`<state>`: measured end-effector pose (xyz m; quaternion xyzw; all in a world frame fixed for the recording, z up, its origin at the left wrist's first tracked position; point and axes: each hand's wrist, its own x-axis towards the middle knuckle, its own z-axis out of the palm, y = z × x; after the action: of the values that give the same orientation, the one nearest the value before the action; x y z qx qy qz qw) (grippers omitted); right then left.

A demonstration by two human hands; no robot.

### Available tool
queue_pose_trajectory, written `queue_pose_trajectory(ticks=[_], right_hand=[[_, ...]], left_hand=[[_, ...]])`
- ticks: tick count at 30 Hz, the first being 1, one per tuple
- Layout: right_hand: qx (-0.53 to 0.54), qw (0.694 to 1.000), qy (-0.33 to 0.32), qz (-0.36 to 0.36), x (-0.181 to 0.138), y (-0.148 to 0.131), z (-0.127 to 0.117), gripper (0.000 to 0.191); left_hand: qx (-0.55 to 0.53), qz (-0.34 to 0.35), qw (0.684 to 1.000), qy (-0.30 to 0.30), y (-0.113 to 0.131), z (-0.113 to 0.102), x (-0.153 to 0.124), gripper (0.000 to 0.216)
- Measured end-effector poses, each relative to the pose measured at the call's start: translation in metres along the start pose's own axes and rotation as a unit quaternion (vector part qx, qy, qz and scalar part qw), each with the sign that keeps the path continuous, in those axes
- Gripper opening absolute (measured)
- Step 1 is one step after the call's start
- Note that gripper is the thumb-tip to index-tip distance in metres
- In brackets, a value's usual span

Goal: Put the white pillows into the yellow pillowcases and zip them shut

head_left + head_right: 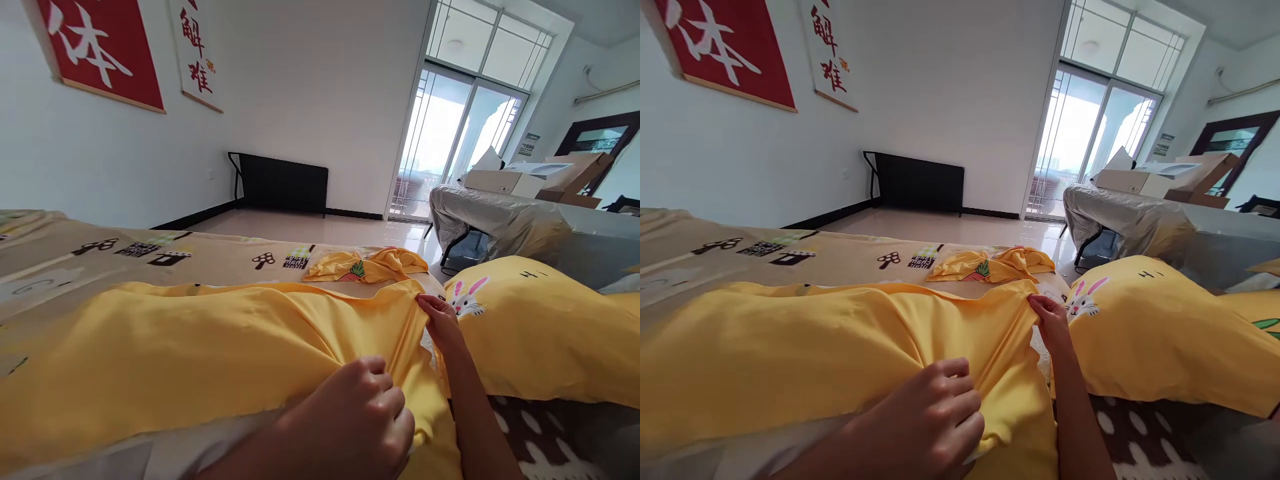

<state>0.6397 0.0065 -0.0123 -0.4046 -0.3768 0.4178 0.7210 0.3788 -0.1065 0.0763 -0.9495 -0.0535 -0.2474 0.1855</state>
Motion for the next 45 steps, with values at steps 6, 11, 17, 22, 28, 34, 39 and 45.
queue_pose_trajectory(ticks=[6,11,17,22,28,34,39,45], right_hand=[[0.075,0.997,-0.010,-0.018,-0.024,-0.028,0.023,0.057],[0.036,0.989,-0.071,0.125,-0.047,-0.043,0.039,0.035],[-0.075,0.994,-0.063,-0.047,-0.092,-0.100,0.075,0.030],[-0.215,0.925,0.073,-0.305,-0.126,-0.164,0.106,0.030],[-0.258,0.768,0.261,-0.525,-0.140,-0.200,0.119,0.031],[-0.327,0.738,0.243,-0.538,-0.111,-0.213,0.113,0.028],[-0.307,0.790,0.185,-0.498,-0.100,-0.223,0.123,0.036],[-0.218,0.850,0.145,-0.458,-0.106,-0.211,0.135,0.034]], left_hand=[[0.074,0.004,0.990,-0.117,0.027,-0.028,0.005,0.027],[0.096,0.026,0.985,-0.140,0.046,-0.050,-0.015,0.026],[0.010,0.025,0.981,-0.194,0.051,-0.098,-0.041,0.020],[-0.158,-0.241,0.957,-0.030,-0.026,-0.145,-0.032,0.031],[-0.256,-0.409,0.872,-0.088,-0.094,-0.135,-0.065,0.068],[-0.231,-0.442,0.864,-0.070,-0.068,-0.140,-0.080,0.059],[-0.043,-0.504,0.862,0.019,-0.072,-0.203,-0.057,0.060],[0.276,-0.448,0.849,-0.035,-0.076,-0.272,-0.058,0.060]])
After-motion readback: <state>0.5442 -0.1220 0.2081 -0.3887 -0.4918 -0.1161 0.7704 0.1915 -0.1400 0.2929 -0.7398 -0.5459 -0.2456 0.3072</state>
